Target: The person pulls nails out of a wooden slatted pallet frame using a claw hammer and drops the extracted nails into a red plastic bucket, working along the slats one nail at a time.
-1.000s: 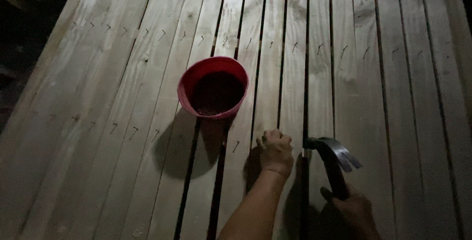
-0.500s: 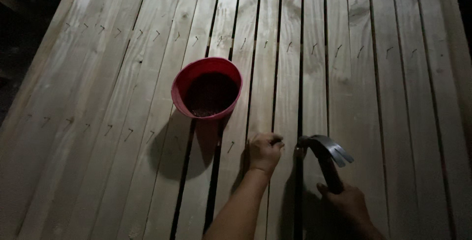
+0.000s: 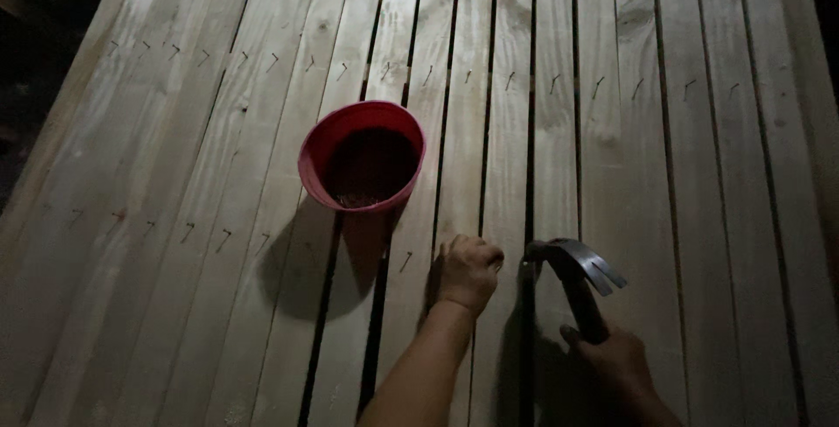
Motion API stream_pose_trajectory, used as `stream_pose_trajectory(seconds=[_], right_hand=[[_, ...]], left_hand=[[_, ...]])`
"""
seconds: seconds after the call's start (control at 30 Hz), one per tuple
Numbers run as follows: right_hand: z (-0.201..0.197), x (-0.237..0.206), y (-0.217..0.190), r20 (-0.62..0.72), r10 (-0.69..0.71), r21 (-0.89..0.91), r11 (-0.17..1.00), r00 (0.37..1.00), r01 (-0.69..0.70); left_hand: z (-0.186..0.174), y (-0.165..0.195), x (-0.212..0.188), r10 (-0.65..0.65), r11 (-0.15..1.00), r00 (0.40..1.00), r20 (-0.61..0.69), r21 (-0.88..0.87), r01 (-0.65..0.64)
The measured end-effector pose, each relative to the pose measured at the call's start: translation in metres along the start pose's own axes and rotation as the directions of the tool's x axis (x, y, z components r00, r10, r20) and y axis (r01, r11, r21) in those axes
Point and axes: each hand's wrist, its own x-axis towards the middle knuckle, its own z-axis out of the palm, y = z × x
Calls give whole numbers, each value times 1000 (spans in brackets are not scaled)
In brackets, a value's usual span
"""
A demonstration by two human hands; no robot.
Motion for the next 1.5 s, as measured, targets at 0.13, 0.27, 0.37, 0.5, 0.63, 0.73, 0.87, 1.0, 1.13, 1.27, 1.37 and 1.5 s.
stream_pose_trajectory(seconds=[0.13,0.27,0.37,0.5,0.63,0.73,0.87,1.0,1.13,1.27,1.37,1.5], right_hand=[[0,8,2,29,76,-20,997,997,-76],[1,13,3,5,44,-120,992,999,-43],[2,10,3,12,24,-146,989,1000,-22],[3,-9,-11,28,121,48,991,992,-122],[5,-32,-25,74,134,56,989,988,-138],[14,-54,-25,-50,-150,-143,980,988,141],[18,-71,-30,-56,-193,-238,956,980,174],[16,-82,-44,-9,-49,-73,996,999,48],[11,-91,-54,-20,3,-28,1000,1000,-3],[11,-93,-56,-7,-42,-90,995,999,41],[12,-91,-61,5,-17,-58,998,1000,17],[8,-92,-66,-2,-45,-159,986,999,44]], left_hand=[[4,-5,-2,63,998,998,-25,-3,-63],[5,-3,-2,45,999,999,-16,8,-45],[4,1,-6,80,996,994,-77,-34,-83],[1,3,-10,56,998,997,-46,26,-55],[2,0,-11,79,997,994,-78,15,-78],[5,-2,-10,77,997,993,-92,31,-74],[9,-2,-11,23,999,997,-75,36,-21],[8,-5,-10,72,996,988,-136,-33,-77],[7,-6,-9,101,995,988,-119,7,-101],[5,-2,-11,32,999,994,-105,-20,-35],[-1,-1,-11,39,996,996,-80,-78,-45],[-8,-6,-12,66,995,997,-41,-70,-69]])
